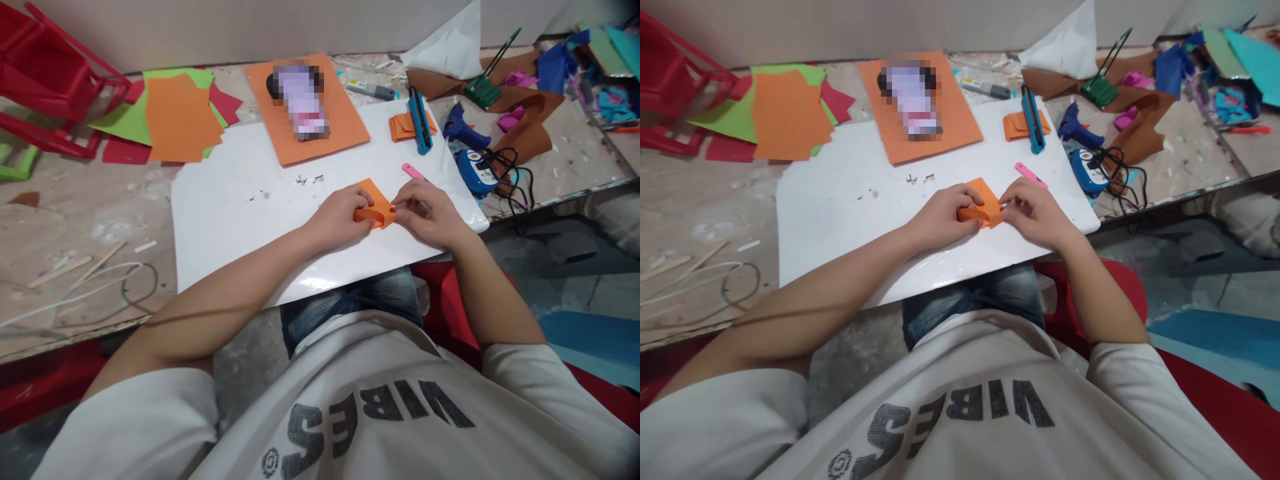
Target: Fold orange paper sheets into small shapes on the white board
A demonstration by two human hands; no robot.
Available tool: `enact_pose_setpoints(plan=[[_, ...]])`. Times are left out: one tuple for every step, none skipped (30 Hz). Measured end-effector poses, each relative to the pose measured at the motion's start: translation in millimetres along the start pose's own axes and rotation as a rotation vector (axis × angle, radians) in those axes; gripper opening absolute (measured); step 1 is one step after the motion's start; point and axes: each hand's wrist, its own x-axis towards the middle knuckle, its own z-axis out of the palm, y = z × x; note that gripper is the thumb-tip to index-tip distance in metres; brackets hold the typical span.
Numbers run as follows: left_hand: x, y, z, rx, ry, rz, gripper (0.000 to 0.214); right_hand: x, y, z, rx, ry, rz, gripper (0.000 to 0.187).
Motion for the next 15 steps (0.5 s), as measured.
enact_pose_setpoints(plan=[[-0.3,0.6,0.3,-0.001,0.001,0.000,0.019,-4.4,-5.7,2.6,-0.104,0.046,-0.054,0.025],[-0.5,1.0,0.6,-0.001,0.002,0.000,0.021,-9.0,-13.1,5.5,-0.221,0.060,-0.114,0.023],[-0.5,1.1,0.8,0.001,0.001,0.003,0.023,-13.7,-21.9,8.7,-0.338,0.009,-0.178,0.020],[-0.4,1.0,1.0,0.005,-0.001,0.007,0.024,-18.3,-31.9,11.9,-0.455,-0.096,-0.210,0.019],[-0.2,0.7,1.1,0.009,-0.003,0.012,0.024,-22.4,-42.5,14.9,-0.562,-0.187,-0.226,0.024],[-0.1,0.2,1.2,0.011,-0.008,0.018,0.023,-26.1,-53.1,17.8,-0.658,-0.242,-0.220,0.031],[-0.1,-0.3,1.3,0.011,-0.011,0.023,0.021,-29.3,-62.9,20.5,-0.741,-0.264,-0.196,0.038],[-0.1,-0.8,1.4,0.009,-0.011,0.027,0.021,-31.9,-71.3,23.3,-0.802,-0.259,-0.149,0.041],[-0.3,-1.1,1.4,0.006,-0.012,0.028,0.022,-33.8,-77.9,26.2,-0.831,-0.250,-0.100,0.042],[-0.5,-1.2,1.5,0.004,-0.014,0.028,0.023,-35.0,-82.7,29.5,-0.836,-0.236,-0.058,0.040],[-0.8,-1.2,1.5,0.006,-0.015,0.027,0.026,-35.5,-85.5,33.2,-0.826,-0.219,-0.028,0.035],[-1.0,-0.9,1.5,0.009,-0.017,0.026,0.027,-35.4,-86.7,37.5,-0.809,-0.206,-0.012,0.031],[-1.2,-0.5,1.5,0.012,-0.017,0.027,0.027,-34.5,-86.7,42.2,-0.796,-0.194,-0.009,0.027],[-1.4,0.0,1.4,0.014,-0.018,0.028,0.025,-33.0,-85.9,47.0,-0.788,-0.184,-0.008,0.025],[-1.4,0.4,1.3,0.015,-0.020,0.029,0.021,-31.0,-84.6,51.9,-0.782,-0.181,-0.006,0.024]])
